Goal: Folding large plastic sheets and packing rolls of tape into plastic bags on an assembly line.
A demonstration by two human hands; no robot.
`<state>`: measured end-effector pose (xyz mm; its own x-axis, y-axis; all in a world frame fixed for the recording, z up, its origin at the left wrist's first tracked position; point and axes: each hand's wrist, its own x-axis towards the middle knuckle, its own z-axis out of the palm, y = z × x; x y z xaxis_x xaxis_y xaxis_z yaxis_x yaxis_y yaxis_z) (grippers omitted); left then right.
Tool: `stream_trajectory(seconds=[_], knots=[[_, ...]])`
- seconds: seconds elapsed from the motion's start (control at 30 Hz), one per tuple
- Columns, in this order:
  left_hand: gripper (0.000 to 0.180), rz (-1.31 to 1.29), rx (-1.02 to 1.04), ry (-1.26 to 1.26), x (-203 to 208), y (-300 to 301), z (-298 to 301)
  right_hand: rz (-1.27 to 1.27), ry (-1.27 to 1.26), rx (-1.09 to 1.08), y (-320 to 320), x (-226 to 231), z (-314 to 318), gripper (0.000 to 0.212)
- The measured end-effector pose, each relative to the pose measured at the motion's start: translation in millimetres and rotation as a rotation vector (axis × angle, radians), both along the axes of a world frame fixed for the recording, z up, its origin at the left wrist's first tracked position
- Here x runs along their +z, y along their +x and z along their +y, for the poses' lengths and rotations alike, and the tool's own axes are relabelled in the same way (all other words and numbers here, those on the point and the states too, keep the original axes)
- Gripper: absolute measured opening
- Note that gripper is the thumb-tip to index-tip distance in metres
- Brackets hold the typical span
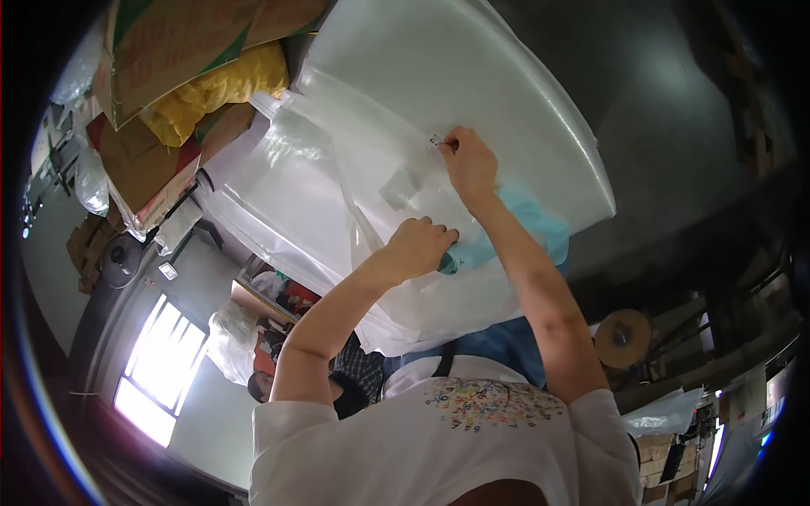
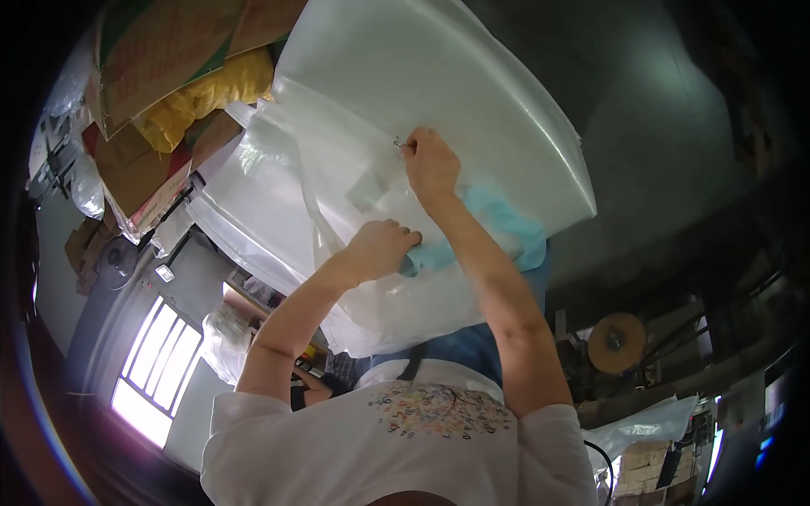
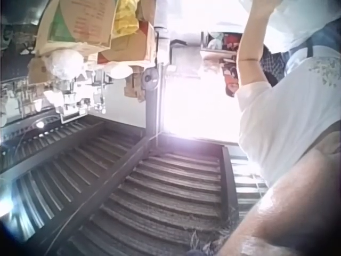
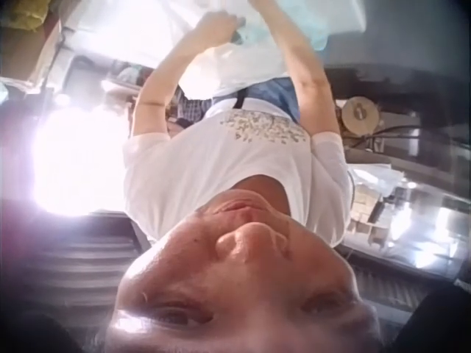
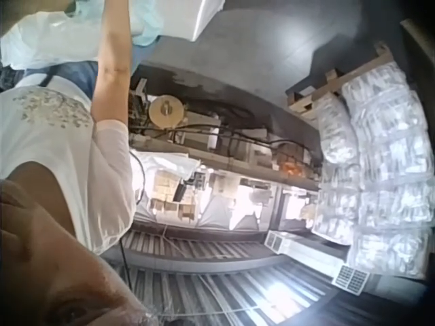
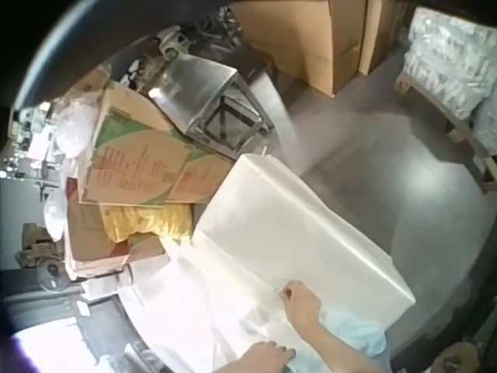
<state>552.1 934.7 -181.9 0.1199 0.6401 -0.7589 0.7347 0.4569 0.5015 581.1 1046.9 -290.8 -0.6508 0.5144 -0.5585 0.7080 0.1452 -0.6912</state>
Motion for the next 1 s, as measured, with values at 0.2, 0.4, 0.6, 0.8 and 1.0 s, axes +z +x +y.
stream_trajectory(seconds=[0.2,0.4,0.6,0.8,1.0], knots=[[0.021,-0.021,0.046,0.037,1.7,1.5,-7.4,0.080,0.528,0.131,7.7,-12.7,-24.5,0.020],[0.023,0.016,0.127,0.034,-3.5,4.7,-7.4,0.270,0.627,0.607,17.3,-32.5,9.2,0.023],[0.039,-0.120,0.215,0.276,4.7,-4.7,-4.8,-0.286,0.818,-0.178,43.0,-63.0,149.6,0.055],[0.050,-0.384,0.442,0.292,17.7,-2.4,20.6,-0.624,-0.071,-0.113,64.3,-83.3,177.1,0.071],[0.051,-0.474,0.630,0.130,17.6,-0.6,19.0,-0.447,0.071,-0.297,68.2,-61.2,164.1,0.040]])
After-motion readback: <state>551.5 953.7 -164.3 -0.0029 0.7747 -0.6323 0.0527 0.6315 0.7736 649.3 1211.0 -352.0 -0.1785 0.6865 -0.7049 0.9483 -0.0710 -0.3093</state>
